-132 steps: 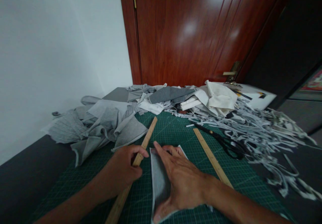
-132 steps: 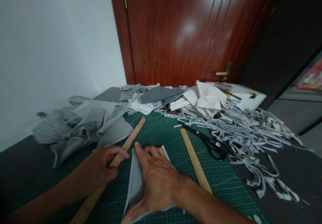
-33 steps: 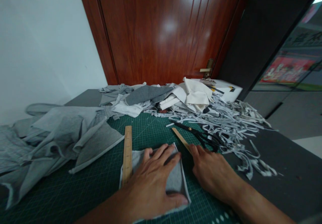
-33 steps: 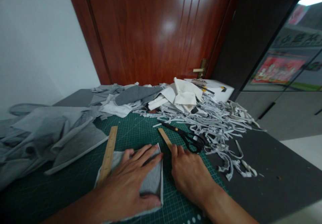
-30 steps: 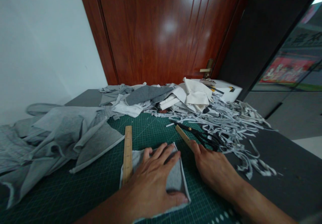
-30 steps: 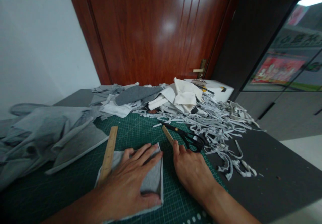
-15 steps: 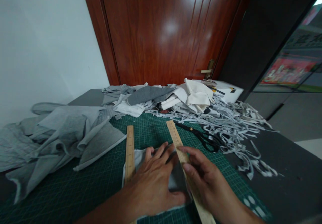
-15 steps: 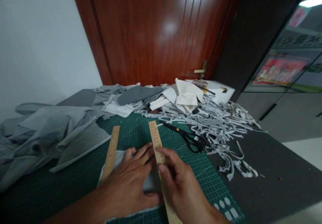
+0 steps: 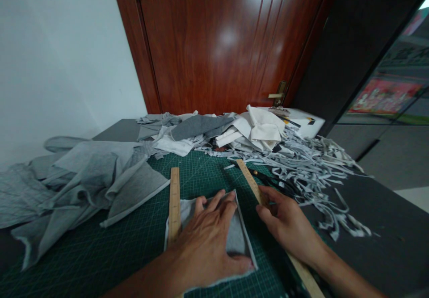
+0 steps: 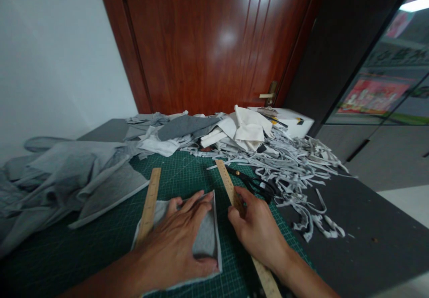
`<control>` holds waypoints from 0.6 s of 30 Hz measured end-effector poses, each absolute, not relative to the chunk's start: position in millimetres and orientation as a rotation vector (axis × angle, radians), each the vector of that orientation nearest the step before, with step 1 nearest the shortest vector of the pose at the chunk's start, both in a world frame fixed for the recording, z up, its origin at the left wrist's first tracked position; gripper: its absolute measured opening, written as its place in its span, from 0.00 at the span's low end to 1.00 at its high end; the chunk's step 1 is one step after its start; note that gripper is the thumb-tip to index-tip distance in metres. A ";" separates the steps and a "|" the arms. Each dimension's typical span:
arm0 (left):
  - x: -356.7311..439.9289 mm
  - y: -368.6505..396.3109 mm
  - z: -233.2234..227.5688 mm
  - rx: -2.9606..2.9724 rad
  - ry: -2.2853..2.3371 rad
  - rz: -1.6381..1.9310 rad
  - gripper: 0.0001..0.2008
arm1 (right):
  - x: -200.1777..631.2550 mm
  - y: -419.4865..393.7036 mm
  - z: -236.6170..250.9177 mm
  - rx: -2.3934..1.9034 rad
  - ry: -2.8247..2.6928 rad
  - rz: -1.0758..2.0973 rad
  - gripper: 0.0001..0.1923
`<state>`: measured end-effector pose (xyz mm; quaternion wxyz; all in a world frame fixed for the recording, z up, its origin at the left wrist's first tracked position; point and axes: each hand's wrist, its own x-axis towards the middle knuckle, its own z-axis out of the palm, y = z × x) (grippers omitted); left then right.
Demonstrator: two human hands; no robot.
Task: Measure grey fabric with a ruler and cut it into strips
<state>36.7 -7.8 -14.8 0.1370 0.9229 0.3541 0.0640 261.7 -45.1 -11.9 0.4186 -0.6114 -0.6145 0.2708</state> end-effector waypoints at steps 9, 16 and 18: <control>40.3 -7.2 -9.2 2.700 0.963 0.178 0.49 | 214.1 -68.5 -11.3 -1.093 -1.282 1.479 0.25; 39.5 -8.8 -7.6 2.695 0.971 0.195 0.44 | 204.3 -69.0 -36.8 -1.340 -1.470 0.898 0.11; 39.2 -9.4 -7.5 2.687 0.966 0.212 0.44 | 207.3 -69.8 -41.0 -1.408 -1.591 0.760 0.11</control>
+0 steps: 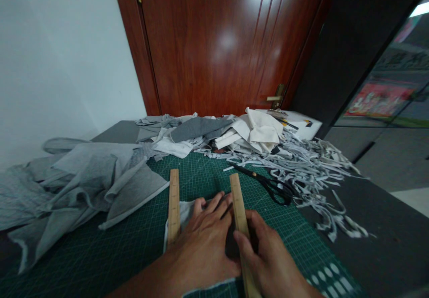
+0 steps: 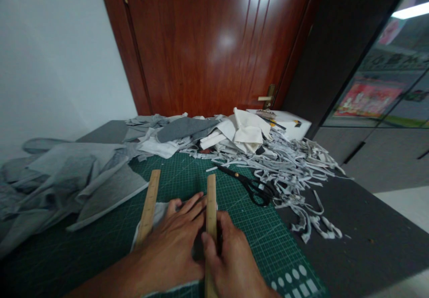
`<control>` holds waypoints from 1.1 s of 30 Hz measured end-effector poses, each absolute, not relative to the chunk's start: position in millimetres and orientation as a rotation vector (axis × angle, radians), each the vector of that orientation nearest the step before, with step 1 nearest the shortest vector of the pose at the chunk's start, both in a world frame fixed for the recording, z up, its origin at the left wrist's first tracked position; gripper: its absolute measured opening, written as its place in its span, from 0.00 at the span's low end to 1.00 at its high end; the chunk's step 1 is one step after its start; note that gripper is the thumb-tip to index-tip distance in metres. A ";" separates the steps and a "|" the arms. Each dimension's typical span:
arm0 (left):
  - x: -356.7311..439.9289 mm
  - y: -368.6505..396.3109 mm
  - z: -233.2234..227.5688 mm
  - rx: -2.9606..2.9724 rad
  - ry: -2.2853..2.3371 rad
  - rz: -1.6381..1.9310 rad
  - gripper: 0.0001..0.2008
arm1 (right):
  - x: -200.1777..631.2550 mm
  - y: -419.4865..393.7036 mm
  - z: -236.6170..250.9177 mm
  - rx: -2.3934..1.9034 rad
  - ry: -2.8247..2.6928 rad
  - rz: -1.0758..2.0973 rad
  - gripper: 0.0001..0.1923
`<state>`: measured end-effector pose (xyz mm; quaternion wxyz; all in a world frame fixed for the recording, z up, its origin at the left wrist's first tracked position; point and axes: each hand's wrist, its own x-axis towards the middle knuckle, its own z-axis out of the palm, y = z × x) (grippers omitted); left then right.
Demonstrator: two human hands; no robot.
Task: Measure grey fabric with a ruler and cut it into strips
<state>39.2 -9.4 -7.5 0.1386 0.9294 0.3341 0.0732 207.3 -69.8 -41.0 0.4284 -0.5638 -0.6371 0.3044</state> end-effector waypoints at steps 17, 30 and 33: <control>40.3 -5.7 -11.9 2.674 1.002 0.296 0.46 | 237.4 -76.9 -65.8 -1.341 -2.201 -0.029 0.36; 38.8 -12.5 -8.5 2.535 0.924 0.357 0.40 | 247.9 -73.1 -69.2 -1.385 -2.302 -0.058 0.34; 39.6 -15.7 -11.5 2.458 0.928 0.379 0.41 | 248.5 -73.1 -70.4 -1.400 -2.288 -0.085 0.35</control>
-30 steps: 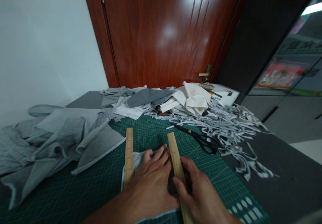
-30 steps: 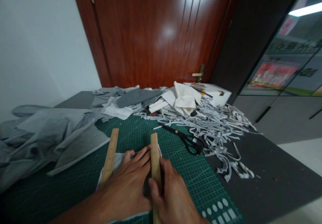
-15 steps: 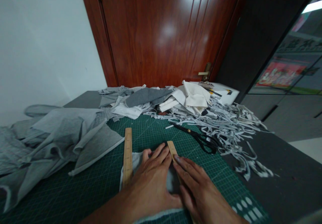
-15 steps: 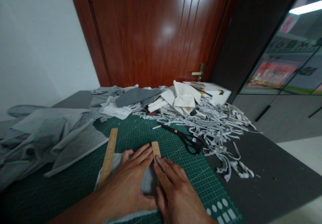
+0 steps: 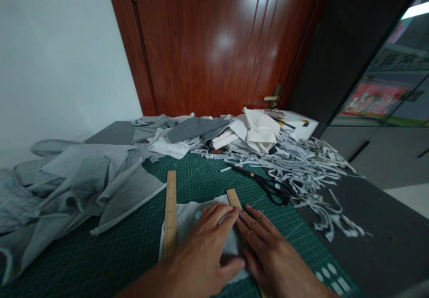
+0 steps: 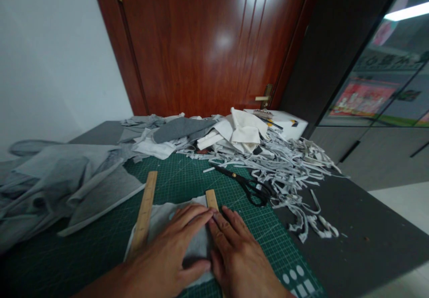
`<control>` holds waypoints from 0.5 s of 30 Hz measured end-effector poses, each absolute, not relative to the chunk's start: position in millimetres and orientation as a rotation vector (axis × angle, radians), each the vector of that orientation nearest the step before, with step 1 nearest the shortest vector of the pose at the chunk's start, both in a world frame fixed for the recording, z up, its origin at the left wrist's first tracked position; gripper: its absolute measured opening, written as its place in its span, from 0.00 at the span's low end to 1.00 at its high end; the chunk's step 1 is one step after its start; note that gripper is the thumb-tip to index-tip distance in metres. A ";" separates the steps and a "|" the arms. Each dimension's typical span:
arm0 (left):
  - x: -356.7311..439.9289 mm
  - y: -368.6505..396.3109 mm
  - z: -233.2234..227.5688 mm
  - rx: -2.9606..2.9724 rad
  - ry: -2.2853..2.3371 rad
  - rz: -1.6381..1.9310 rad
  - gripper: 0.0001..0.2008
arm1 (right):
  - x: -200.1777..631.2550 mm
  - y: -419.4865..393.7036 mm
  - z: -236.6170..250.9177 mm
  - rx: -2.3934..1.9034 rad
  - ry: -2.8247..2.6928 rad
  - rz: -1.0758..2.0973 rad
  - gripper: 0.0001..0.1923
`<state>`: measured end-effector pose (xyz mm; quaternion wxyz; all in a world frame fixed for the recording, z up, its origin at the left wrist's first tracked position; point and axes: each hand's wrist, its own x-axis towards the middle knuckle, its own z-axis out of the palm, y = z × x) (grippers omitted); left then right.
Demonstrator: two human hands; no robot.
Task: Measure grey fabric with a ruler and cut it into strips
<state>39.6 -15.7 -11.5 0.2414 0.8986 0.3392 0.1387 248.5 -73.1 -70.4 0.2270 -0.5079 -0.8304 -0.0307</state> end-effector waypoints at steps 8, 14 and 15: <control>37.0 -14.3 -5.8 2.535 0.967 0.241 0.39 | 249.5 -76.9 -57.8 -1.552 -2.163 -0.073 0.33; 37.1 -11.9 -6.4 2.577 0.934 0.121 0.39 | 261.8 -71.9 -43.8 -1.787 -1.941 0.269 0.30; 37.7 -10.9 -7.0 2.584 0.931 0.131 0.40 | 263.5 -70.5 -40.4 -1.836 -1.937 0.309 0.28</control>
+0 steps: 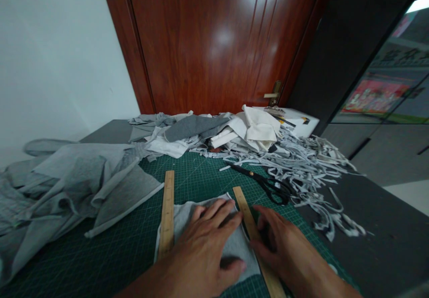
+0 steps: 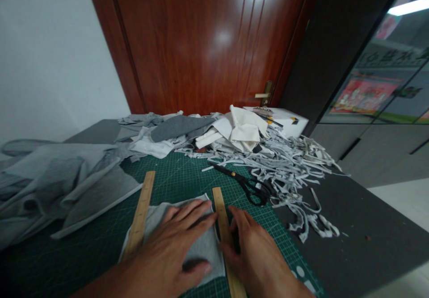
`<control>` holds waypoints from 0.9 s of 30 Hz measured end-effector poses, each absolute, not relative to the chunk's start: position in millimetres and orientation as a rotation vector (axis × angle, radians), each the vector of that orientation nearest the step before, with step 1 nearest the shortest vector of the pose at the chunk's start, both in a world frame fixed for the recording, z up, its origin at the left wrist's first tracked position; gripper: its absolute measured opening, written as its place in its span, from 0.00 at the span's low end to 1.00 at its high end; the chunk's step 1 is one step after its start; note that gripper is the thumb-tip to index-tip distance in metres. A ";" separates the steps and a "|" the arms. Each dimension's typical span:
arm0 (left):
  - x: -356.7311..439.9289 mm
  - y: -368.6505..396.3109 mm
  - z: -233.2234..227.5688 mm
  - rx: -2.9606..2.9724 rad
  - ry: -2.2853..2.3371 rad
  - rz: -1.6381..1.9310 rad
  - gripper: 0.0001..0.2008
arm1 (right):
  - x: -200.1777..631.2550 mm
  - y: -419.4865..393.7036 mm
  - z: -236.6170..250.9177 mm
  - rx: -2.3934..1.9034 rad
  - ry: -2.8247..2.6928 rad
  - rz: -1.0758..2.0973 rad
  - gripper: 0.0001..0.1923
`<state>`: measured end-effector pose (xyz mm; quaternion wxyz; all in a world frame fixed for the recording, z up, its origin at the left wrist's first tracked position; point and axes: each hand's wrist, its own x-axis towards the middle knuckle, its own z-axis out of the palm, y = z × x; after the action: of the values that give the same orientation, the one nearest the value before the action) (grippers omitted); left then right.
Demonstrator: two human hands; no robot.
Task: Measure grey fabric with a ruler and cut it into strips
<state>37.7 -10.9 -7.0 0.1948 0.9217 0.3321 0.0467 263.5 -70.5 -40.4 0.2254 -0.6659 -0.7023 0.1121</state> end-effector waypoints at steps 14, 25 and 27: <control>39.2 -6.8 -10.2 2.586 0.951 0.160 0.50 | 262.5 -62.0 -11.7 -2.188 -1.963 0.490 0.13; 41.5 -7.3 -6.6 2.593 0.981 0.125 0.53 | 269.7 -56.6 -3.6 -1.947 -1.932 0.692 0.18; 40.4 -7.2 -7.3 2.593 0.971 0.113 0.53 | 269.3 -56.6 -5.0 -1.967 -1.947 0.625 0.13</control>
<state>40.4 -7.2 -7.3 0.1840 0.9198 0.3443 0.0402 269.3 -56.6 -5.0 0.1513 -0.6852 -0.6783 0.2178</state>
